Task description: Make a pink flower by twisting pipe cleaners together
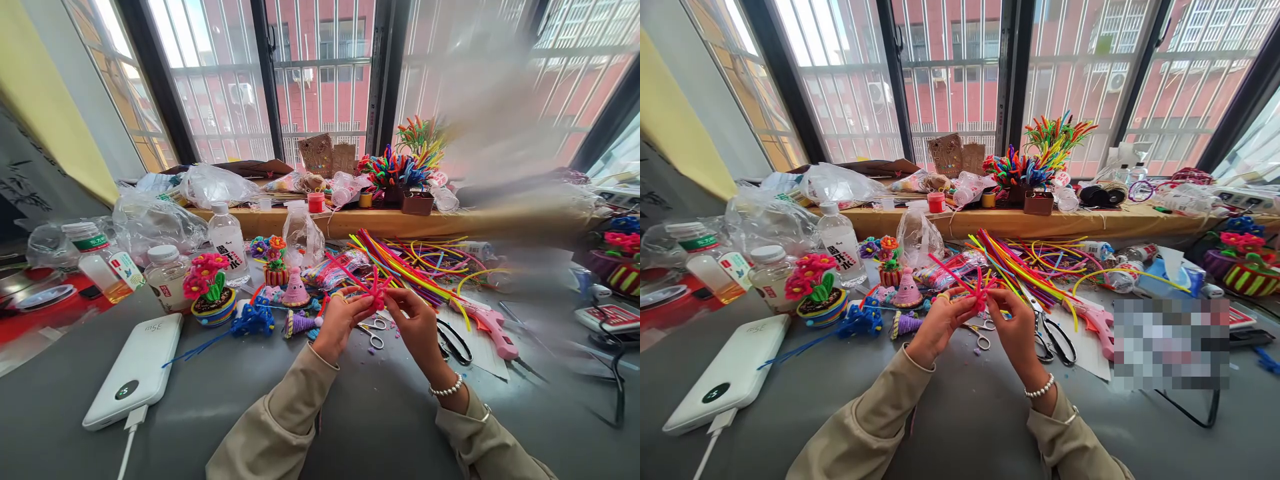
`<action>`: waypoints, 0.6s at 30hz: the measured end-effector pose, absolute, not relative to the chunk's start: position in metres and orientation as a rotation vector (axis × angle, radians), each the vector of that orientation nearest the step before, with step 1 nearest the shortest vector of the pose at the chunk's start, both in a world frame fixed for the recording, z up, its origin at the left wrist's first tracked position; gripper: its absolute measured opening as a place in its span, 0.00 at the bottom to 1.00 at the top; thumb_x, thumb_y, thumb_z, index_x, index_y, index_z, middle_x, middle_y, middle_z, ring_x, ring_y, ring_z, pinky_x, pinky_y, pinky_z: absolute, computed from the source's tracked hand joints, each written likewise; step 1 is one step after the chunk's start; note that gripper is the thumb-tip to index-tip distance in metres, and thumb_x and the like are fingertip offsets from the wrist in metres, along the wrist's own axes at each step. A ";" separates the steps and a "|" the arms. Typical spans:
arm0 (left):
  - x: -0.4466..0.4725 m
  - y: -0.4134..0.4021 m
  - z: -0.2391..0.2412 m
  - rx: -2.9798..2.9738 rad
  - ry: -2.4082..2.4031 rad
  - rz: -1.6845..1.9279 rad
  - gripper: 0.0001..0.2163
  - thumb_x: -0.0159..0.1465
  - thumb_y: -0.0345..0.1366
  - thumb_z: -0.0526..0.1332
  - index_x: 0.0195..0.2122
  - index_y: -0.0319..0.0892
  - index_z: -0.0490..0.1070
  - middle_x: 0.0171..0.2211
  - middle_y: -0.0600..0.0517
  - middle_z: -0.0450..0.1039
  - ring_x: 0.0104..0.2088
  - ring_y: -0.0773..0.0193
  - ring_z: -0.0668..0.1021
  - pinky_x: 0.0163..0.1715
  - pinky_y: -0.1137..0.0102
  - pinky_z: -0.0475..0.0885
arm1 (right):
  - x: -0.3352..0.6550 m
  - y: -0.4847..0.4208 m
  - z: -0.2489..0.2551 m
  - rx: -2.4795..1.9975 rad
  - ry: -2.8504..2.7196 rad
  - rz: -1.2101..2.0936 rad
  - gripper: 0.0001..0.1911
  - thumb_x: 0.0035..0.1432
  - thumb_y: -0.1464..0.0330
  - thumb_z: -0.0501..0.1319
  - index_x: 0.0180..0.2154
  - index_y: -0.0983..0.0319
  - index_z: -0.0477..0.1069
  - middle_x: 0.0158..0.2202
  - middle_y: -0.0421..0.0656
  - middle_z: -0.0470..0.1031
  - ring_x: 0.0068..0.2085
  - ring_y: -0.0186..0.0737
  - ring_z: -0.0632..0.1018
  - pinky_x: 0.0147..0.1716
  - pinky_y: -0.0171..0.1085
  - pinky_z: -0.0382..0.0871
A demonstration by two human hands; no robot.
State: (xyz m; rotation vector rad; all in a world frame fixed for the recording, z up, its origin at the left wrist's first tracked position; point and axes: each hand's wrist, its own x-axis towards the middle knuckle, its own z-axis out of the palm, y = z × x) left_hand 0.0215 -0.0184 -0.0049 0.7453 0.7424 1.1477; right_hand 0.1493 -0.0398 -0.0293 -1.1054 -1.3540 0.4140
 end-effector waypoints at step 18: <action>0.022 -0.020 -0.004 0.759 0.764 1.143 0.21 0.45 0.24 0.65 0.37 0.38 0.56 0.23 0.52 0.72 0.23 0.68 0.76 0.30 0.71 0.71 | 0.153 -0.044 -0.024 -1.099 -1.615 0.106 0.07 0.53 0.69 0.53 0.33 0.58 0.69 0.32 0.41 0.73 0.32 0.36 0.73 0.33 0.37 0.68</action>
